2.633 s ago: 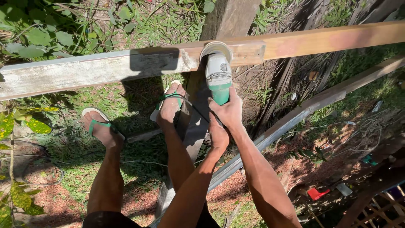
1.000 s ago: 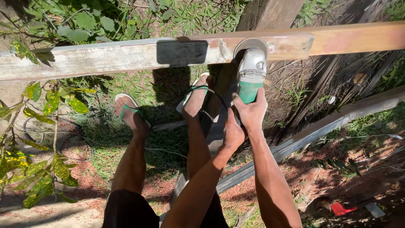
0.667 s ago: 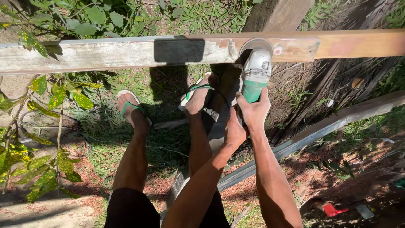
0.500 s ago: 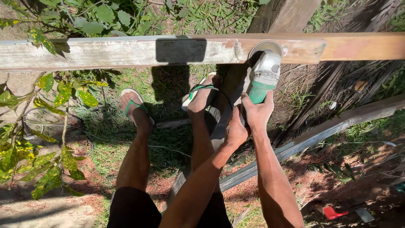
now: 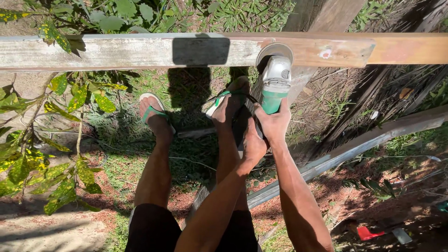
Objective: Sanding a wooden beam using an angle grinder with a sanding disc
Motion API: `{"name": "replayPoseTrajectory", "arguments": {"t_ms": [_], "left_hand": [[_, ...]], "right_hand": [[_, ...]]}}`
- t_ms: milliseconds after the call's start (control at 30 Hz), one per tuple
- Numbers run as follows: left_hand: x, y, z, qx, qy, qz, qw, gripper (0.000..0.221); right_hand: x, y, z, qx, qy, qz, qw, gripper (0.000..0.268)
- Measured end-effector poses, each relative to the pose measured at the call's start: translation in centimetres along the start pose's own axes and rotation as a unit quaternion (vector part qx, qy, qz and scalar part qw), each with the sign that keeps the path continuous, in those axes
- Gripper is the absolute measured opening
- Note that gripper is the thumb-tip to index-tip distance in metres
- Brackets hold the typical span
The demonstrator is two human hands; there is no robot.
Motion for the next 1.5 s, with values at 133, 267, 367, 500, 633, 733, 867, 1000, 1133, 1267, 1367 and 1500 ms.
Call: {"name": "replayPoseTrajectory", "arguments": {"t_ms": [133, 267, 367, 500, 633, 733, 867, 1000, 1133, 1267, 1367, 1500], "left_hand": [[-2.1, -0.9, 5.8, 0.035, -0.067, 0.008, 0.997, 0.072], [-1.1, -0.7, 3.0, 0.042, -0.013, 0.040, 0.998, 0.078], [-2.8, -0.5, 5.3, 0.036, 0.055, 0.079, 0.995, 0.084], [-3.9, -1.0, 6.1, -0.001, -0.008, 0.020, 1.000, 0.075], [-2.3, -0.1, 5.2, -0.003, -0.001, 0.034, 0.999, 0.074], [-3.3, 0.1, 9.6, 0.019, 0.063, 0.063, 0.996, 0.086], [-2.8, 0.4, 10.1, 0.036, -0.067, 0.010, 0.997, 0.086], [0.1, -0.2, 9.2, 0.007, -0.080, -0.069, 0.994, 0.074], [2.5, -0.5, 8.8, 0.028, -0.088, -0.066, 0.994, 0.075], [3.2, 0.4, 8.0, 0.012, 0.091, -0.035, 0.995, 0.073], [0.8, 1.8, 9.3, -0.005, 0.253, 0.011, 0.967, 0.077], [-0.7, 2.0, 11.2, 0.043, 0.110, 0.083, 0.990, 0.084]], "right_hand": [[-1.0, -1.0, 2.3, 0.024, -0.011, 0.011, 1.000, 0.044], [0.0, -1.1, 0.9, 0.008, 0.001, -0.013, 1.000, 0.044], [0.9, -1.0, 1.1, 0.003, 0.029, -0.042, 0.999, 0.040], [0.5, -1.0, -0.5, 0.034, -0.011, -0.023, 0.999, 0.044], [0.2, -1.2, -0.7, 0.043, 0.002, -0.031, 0.999, 0.047], [-0.4, -1.3, 0.2, 0.030, 0.014, -0.055, 0.998, 0.043], [-2.4, -1.9, 1.8, 0.044, -0.009, -0.028, 0.999, 0.047], [-5.0, -3.4, 2.5, 0.055, -0.017, 0.014, 0.998, 0.057], [-6.5, -4.4, 4.7, 0.053, -0.003, 0.034, 0.998, 0.056], [-5.6, -3.7, 2.1, 0.029, -0.013, -0.013, 0.999, 0.053], [-4.6, -2.3, 1.1, 0.014, 0.034, -0.059, 0.998, 0.049], [-4.6, -1.7, 0.2, 0.008, 0.030, -0.102, 0.994, 0.051]]}}
Point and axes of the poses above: each hand's wrist, its own y-axis towards the middle knuckle, its own x-axis out of the back of the hand, z = x × y, the point moved 2 cm from there along y, towards the middle knuckle, and after that the axes turned 4 degrees about z, right-handed, at the moved point
